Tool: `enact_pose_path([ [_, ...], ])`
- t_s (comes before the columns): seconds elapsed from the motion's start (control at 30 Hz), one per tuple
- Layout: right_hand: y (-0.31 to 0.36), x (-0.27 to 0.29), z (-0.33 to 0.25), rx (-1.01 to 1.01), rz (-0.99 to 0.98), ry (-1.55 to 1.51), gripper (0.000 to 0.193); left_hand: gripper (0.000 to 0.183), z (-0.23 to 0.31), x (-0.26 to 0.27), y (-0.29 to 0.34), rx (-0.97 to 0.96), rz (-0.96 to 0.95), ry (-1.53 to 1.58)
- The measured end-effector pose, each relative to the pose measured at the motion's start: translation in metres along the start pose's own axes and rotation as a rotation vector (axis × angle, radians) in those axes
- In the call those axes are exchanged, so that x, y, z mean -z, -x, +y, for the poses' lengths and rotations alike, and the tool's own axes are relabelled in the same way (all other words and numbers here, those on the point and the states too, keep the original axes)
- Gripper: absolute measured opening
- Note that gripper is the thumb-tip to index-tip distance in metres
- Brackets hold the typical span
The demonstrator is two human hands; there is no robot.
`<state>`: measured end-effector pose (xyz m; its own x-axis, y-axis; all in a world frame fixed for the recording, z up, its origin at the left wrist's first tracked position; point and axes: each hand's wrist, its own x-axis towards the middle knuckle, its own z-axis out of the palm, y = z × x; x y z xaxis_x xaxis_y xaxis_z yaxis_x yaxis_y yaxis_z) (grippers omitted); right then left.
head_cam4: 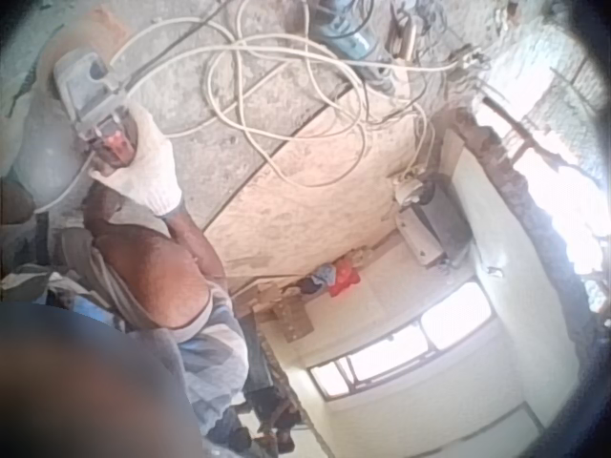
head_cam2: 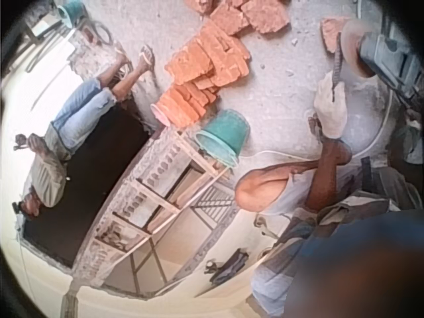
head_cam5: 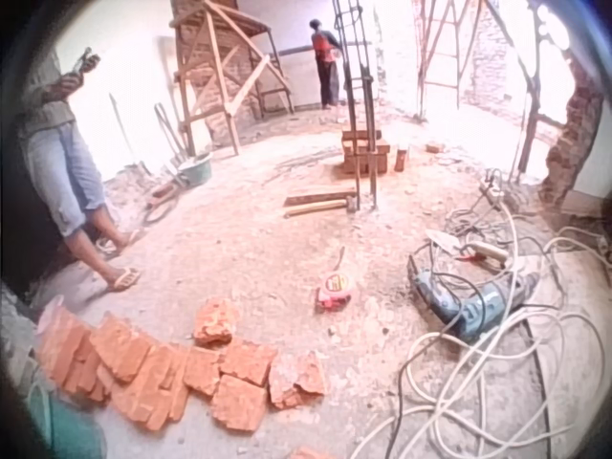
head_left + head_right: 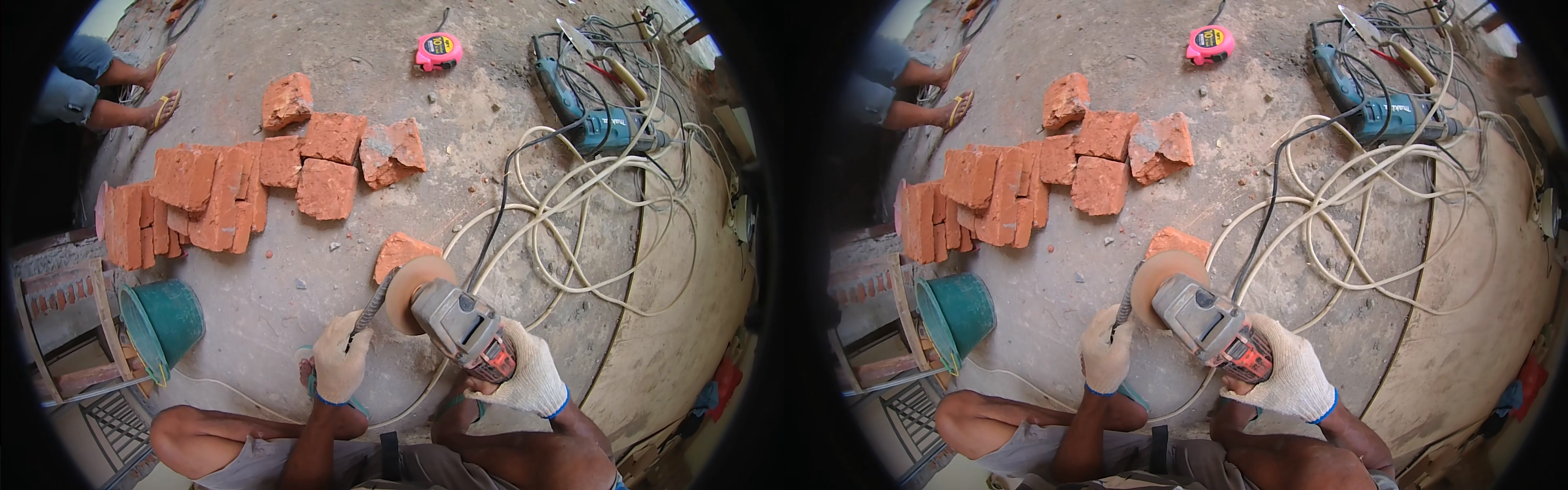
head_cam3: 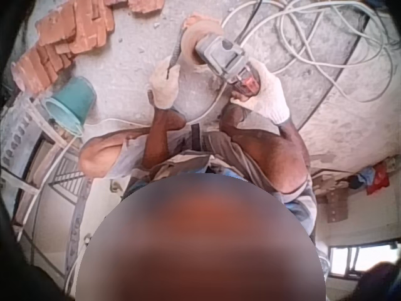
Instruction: The person sits on the floor and uses an angle grinder to smooth a metal rod, producing sparks. After finishing, the person stands, walks to a bucket, and places the rod inside.
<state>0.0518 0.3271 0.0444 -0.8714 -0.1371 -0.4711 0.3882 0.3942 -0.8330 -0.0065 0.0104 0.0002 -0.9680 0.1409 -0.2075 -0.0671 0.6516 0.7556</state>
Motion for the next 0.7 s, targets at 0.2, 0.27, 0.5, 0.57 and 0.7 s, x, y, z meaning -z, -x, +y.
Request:
enact_pose_path([
  [0.2, -0.0015, -0.0018, 0.0027, 0.024, 0.026, 0.009, 0.095, 0.028, -0.0001, 0.0002, 0.001, 0.011, -0.018, 0.007],
  [0.27, -0.0022, -0.0015, 0.0025, 0.028, 0.025, 0.002, 0.095, 0.028, -0.0004, -0.0001, 0.0009, 0.004, -0.013, 0.01],
  [0.5, -0.0014, -0.0005, -0.0007, -0.013, 0.012, -0.01, 0.094, 0.029, -0.0008, -0.0011, 0.0008, 0.015, -0.015, 0.019],
  [0.57, -0.0029, -0.0005, 0.0, 0.002, 0.028, -0.023, 0.093, 0.028, -0.0003, -0.0007, 0.0007, 0.018, -0.017, 0.018],
  [0.7, -0.0024, 0.0017, -0.001, 0.019, 0.026, 0.022, 0.093, 0.028, 0.0014, 0.0006, 0.001, 0.034, -0.014, -0.002],
])
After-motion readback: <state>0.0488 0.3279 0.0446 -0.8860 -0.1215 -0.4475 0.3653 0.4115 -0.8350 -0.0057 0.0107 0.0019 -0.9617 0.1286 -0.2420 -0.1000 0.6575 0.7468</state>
